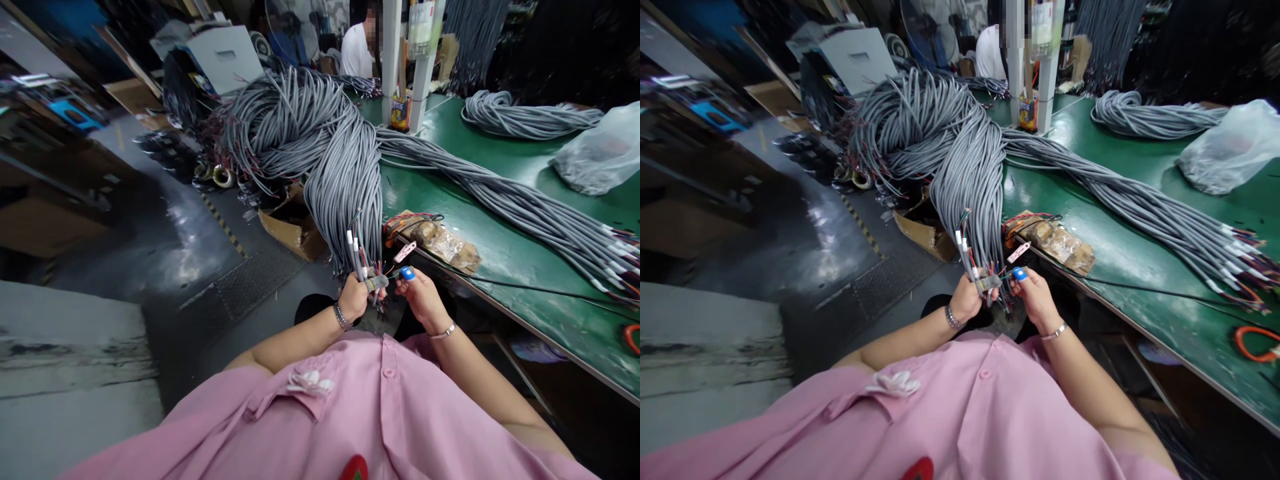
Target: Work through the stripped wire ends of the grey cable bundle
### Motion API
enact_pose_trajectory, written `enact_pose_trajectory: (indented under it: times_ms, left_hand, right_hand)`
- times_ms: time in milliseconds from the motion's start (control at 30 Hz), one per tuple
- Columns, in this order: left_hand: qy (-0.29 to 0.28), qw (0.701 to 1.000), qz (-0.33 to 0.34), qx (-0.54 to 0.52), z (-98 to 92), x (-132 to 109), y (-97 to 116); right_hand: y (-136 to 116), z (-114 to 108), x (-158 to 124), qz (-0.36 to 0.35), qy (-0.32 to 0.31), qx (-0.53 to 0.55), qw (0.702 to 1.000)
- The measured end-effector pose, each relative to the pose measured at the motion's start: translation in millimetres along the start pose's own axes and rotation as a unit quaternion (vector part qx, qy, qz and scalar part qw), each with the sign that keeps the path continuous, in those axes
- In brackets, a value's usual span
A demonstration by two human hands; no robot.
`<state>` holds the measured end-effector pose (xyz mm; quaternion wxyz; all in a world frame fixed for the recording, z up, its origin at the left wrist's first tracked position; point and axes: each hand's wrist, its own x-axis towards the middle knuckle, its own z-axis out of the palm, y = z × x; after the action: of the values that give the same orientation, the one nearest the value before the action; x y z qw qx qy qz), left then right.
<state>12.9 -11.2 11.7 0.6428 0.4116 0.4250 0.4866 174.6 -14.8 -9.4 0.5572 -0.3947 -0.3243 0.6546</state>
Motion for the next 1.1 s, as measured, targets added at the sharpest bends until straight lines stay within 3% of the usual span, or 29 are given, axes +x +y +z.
enact_pose_trajectory:
  times_ms: [133, 267, 733, 1100]
  left_hand:
    - [-0.045, 0.998, -0.007, -0.047, 1.5, 3, 8]
    - [-0.075, 0.995, -0.019, -0.057, 7.1, 8, 15]
    - [-0.052, 0.996, -0.065, -0.029, 16.4, 18, 11]
    - [-0.042, 0.998, -0.037, -0.010, 9.8, 5, 11]
  right_hand:
    - [-13, -6, 18, 0.045, 0.038, 0.071, 0.996]
    - [-26, 0, 35, 0.080, 0.026, 0.078, 0.993]
    - [-16, 18, 43, -0.001, 0.081, 0.150, 0.985]
    - [-21, 9, 37, 0.084, 0.010, 0.151, 0.985]
